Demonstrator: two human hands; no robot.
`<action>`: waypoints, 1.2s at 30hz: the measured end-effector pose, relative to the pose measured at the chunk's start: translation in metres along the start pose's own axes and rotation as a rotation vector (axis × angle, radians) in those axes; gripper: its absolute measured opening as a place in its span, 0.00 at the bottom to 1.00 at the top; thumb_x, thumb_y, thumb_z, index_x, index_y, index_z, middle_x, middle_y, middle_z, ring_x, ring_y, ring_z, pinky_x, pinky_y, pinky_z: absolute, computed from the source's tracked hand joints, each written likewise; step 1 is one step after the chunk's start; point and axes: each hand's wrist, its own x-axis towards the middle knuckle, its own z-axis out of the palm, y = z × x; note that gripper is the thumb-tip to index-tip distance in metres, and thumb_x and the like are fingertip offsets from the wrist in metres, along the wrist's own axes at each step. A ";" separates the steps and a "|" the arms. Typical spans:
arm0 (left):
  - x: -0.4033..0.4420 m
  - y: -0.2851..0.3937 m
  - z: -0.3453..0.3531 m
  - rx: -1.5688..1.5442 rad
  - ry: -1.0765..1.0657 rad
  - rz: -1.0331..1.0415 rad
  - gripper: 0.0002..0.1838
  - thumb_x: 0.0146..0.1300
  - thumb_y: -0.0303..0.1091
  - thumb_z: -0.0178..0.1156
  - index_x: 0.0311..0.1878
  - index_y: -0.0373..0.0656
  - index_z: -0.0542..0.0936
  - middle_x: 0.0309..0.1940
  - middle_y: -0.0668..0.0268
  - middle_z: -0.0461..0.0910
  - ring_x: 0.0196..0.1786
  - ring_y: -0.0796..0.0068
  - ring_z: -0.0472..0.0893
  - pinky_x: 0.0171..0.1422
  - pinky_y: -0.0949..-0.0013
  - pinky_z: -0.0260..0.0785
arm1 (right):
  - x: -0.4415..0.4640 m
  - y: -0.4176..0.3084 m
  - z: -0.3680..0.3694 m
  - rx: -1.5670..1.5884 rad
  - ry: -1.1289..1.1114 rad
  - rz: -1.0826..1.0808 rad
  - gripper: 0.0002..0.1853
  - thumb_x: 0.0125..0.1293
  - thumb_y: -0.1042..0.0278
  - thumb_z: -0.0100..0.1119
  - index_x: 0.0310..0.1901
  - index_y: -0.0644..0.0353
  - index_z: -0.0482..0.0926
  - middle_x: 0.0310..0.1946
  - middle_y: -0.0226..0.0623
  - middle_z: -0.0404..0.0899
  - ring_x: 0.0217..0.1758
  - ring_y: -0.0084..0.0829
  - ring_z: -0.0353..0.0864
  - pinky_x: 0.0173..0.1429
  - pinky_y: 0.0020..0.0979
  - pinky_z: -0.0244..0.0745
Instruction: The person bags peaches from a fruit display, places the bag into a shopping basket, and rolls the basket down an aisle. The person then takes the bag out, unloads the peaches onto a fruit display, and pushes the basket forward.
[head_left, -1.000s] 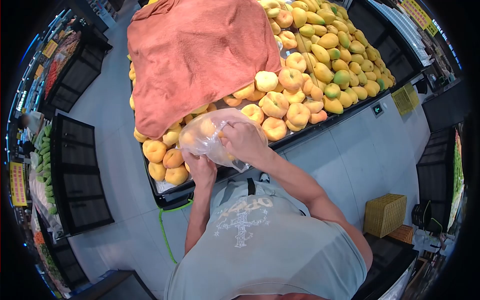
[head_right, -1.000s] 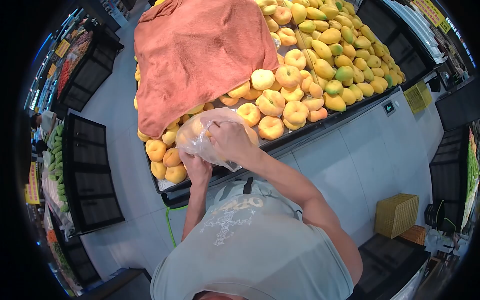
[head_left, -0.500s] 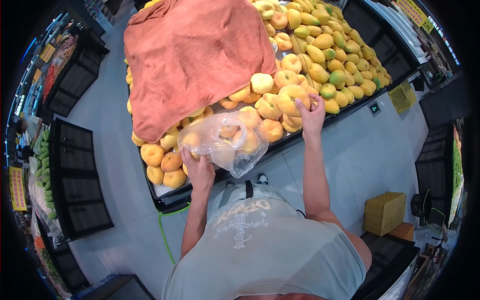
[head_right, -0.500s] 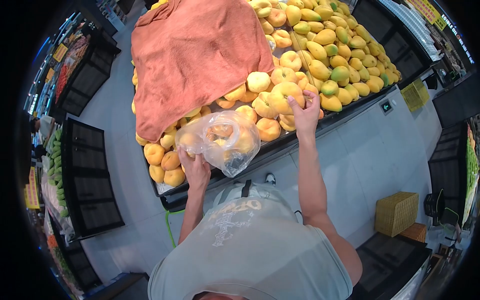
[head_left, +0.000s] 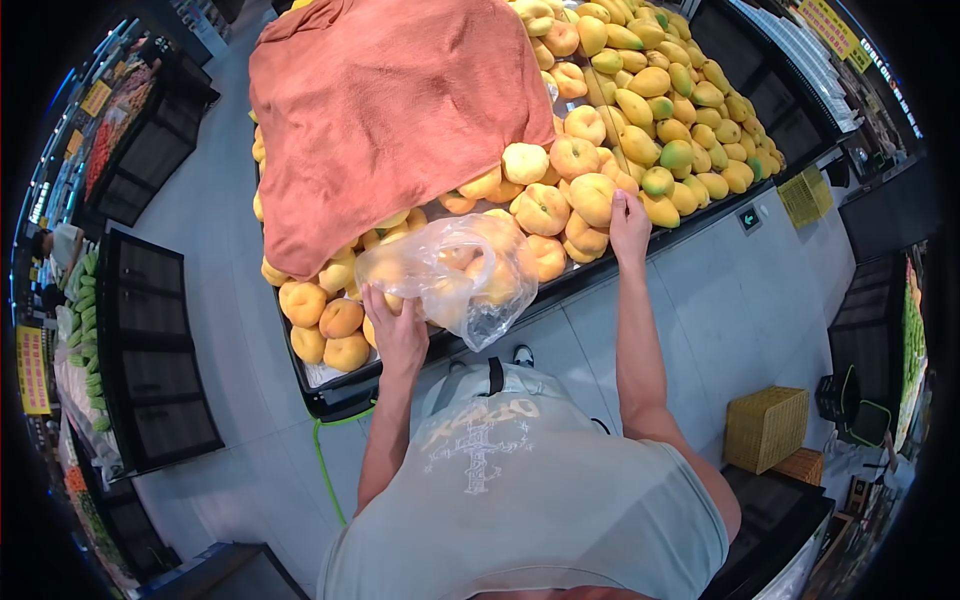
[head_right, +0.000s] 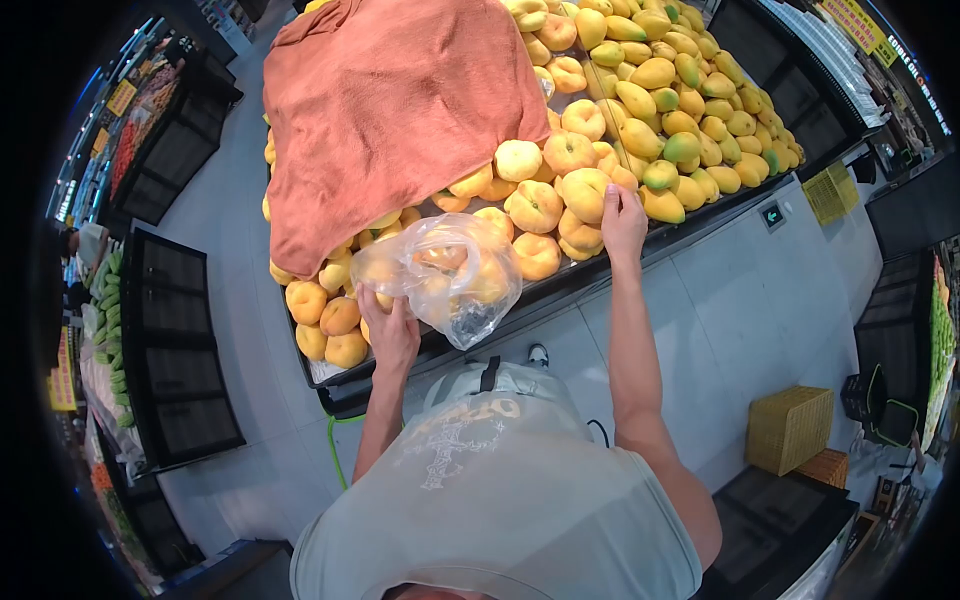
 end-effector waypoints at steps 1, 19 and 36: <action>-0.001 0.000 -0.001 -0.002 -0.008 0.009 0.28 0.46 0.20 0.58 0.56 0.44 0.76 0.64 0.37 0.53 0.69 0.30 0.51 0.73 0.42 0.51 | -0.004 0.001 -0.002 0.029 -0.036 -0.019 0.24 0.69 0.51 0.52 0.49 0.69 0.78 0.44 0.51 0.79 0.49 0.46 0.78 0.55 0.40 0.71; -0.002 0.013 -0.002 -0.034 -0.032 -0.009 0.28 0.45 0.20 0.58 0.54 0.48 0.77 0.66 0.43 0.52 0.69 0.28 0.50 0.73 0.40 0.51 | -0.101 -0.175 -0.021 0.550 -0.839 -0.437 0.05 0.57 0.79 0.59 0.36 0.67 0.80 0.29 0.40 0.79 0.33 0.32 0.79 0.39 0.29 0.74; 0.004 0.004 0.011 -0.791 0.208 -0.296 0.27 0.53 0.24 0.67 0.58 0.37 0.75 0.61 0.53 0.68 0.61 0.54 0.71 0.65 0.60 0.65 | -0.135 -0.166 0.147 0.341 -1.045 -0.408 0.18 0.61 0.57 0.57 0.45 0.65 0.78 0.44 0.50 0.79 0.48 0.50 0.77 0.54 0.43 0.72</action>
